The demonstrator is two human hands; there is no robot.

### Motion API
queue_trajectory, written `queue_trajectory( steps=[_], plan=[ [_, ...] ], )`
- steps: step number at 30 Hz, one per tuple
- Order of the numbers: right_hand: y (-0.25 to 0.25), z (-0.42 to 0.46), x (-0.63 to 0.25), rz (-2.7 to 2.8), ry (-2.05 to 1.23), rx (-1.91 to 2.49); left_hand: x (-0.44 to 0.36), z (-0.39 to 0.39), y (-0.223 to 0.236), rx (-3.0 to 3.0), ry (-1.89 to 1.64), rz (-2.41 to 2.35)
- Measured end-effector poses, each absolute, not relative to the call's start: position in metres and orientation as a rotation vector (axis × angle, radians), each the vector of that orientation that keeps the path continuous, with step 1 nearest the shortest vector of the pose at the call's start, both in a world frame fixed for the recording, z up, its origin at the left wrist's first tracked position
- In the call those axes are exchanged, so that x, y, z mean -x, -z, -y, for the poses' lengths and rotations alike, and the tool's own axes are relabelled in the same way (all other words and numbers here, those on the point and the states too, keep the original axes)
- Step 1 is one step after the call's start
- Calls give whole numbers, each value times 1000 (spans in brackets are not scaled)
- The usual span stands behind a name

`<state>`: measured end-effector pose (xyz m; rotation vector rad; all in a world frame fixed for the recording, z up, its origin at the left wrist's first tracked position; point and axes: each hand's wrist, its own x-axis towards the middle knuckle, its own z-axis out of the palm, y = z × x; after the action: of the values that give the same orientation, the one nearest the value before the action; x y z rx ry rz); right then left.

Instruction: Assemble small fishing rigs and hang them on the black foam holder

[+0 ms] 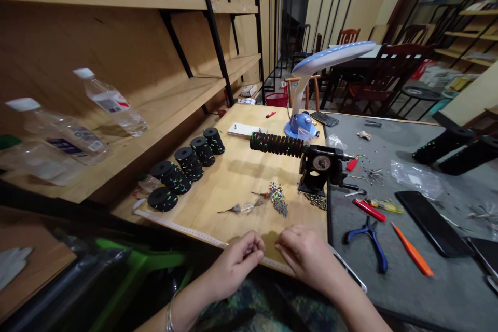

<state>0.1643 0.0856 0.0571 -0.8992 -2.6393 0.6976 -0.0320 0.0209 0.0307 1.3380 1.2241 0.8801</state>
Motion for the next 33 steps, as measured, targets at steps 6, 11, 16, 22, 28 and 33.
queue_trajectory(
  steps=[6,11,16,22,28,33],
  plan=[
    [-62,-83,-161,2689,-687,970,28,-22,-34,-1370,-941,-1262],
    [-62,-83,-158,2747,-598,907,25,-22,-34,-1397,-962,-1308],
    [-60,-80,-156,2746,-556,935,19,-22,-35,-1372,-957,-1325],
    [-59,-81,-157,2677,-632,940,16,-23,-36,-1314,-998,-1288],
    [-59,-82,-160,2657,-662,935,18,-23,-38,-1307,-1007,-1277],
    [-58,-81,-158,2657,-667,913,16,-24,-37,-1312,-1009,-1277]
  ],
)
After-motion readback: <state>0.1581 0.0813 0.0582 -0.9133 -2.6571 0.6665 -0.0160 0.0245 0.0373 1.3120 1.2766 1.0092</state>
